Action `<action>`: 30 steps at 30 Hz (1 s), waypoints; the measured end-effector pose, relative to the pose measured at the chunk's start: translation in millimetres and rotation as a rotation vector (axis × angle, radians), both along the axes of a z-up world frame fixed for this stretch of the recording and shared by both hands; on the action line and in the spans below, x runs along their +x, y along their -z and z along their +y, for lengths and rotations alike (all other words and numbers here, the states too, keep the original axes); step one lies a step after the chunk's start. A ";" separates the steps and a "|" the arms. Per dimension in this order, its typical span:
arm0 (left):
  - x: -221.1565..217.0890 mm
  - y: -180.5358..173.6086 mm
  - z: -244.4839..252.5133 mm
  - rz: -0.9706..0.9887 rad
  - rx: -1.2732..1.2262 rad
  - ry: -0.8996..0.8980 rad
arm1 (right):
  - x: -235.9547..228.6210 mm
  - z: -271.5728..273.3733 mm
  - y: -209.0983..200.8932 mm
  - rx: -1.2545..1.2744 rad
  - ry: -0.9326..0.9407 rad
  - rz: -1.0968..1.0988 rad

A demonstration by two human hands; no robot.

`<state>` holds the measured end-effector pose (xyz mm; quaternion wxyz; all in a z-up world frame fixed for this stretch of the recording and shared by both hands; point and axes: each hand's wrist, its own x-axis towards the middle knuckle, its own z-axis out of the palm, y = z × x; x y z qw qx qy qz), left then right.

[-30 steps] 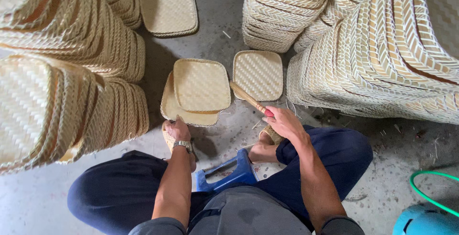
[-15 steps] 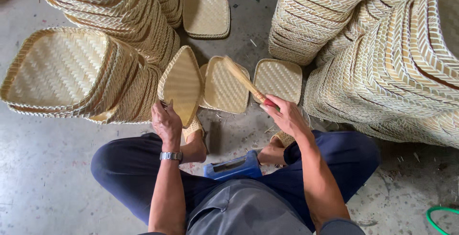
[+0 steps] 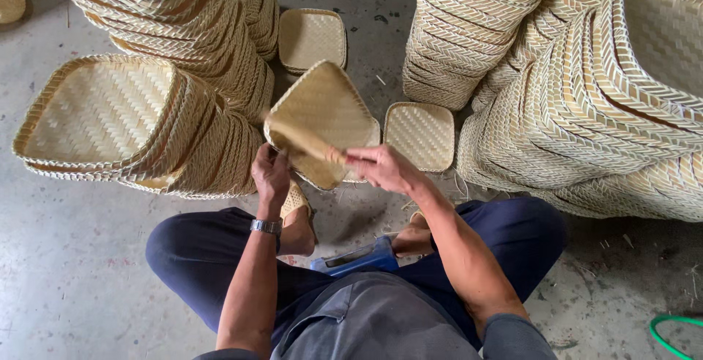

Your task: The person brushes the interior and exterior of woven baskets using a small whisk broom, handling each basket one at a time from several stacks on the floor.

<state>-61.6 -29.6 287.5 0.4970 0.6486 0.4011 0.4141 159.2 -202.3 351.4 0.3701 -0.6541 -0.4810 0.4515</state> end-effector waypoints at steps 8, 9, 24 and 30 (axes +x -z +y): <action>2.7 35.4 17.5 -0.220 0.084 0.042 | 7.5 -4.0 -5.8 -0.277 0.014 0.230; 0.3 33.0 20.4 -0.223 0.084 0.037 | 12.3 -7.2 1.9 -0.362 0.005 -0.018; 8.1 7.4 18.2 -0.192 0.105 0.115 | 3.9 -17.3 36.2 -0.214 -0.187 -0.425; 0.1 -8.9 16.1 0.188 0.149 0.074 | 62.4 -30.1 -0.5 0.252 0.380 -0.842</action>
